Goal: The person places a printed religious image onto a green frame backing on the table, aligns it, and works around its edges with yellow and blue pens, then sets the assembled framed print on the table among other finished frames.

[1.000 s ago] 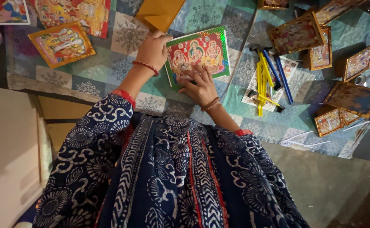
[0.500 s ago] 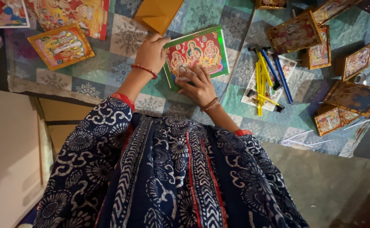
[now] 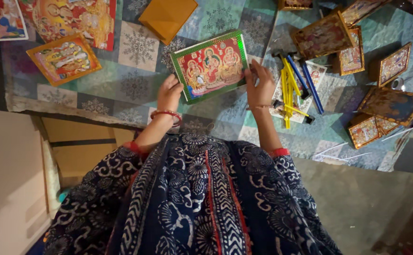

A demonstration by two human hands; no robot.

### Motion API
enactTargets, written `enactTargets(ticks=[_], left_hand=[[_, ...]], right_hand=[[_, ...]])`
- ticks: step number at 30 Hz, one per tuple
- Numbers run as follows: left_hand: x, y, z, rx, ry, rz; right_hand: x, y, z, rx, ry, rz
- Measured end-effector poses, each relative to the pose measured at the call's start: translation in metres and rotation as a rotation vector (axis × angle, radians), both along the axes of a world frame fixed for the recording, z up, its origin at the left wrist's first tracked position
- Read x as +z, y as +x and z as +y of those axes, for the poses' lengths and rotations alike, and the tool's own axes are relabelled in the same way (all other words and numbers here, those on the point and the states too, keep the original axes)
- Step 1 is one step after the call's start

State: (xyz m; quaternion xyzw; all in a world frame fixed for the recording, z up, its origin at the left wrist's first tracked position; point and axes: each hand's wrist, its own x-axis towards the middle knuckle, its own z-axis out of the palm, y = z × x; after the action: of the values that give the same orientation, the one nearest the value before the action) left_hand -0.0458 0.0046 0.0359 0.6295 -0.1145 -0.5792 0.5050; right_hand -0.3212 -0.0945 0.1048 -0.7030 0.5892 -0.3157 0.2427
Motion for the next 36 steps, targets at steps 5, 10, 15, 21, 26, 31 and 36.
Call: enactTargets(ticks=[5, 10, 15, 21, 26, 31, 36], left_hand=[[-0.003, -0.015, -0.01, 0.06, -0.132, -0.15], [-0.003, -0.012, -0.025, 0.067, -0.15, -0.156], [0.005, -0.006, -0.03, 0.054, -0.081, -0.174], [0.018, 0.009, -0.032, -0.109, -0.008, -0.226], [0.003, 0.038, -0.037, -0.228, -0.121, -0.37], [-0.005, 0.049, -0.033, -0.306, -0.122, -0.386], [-0.002, 0.053, -0.035, -0.345, -0.035, -0.352]], right_hand=[[-0.009, 0.003, -0.012, -0.059, 0.104, 0.028], [-0.016, 0.003, -0.016, -0.079, 0.138, 0.017], [-0.023, 0.001, -0.018, -0.087, 0.102, 0.031], [-0.023, 0.004, -0.017, -0.128, 0.178, -0.018], [-0.029, 0.008, 0.01, -0.189, 0.301, -0.161], [-0.036, -0.009, 0.039, -0.239, 0.187, -0.213], [-0.009, -0.086, 0.028, -0.414, -0.149, 0.033]])
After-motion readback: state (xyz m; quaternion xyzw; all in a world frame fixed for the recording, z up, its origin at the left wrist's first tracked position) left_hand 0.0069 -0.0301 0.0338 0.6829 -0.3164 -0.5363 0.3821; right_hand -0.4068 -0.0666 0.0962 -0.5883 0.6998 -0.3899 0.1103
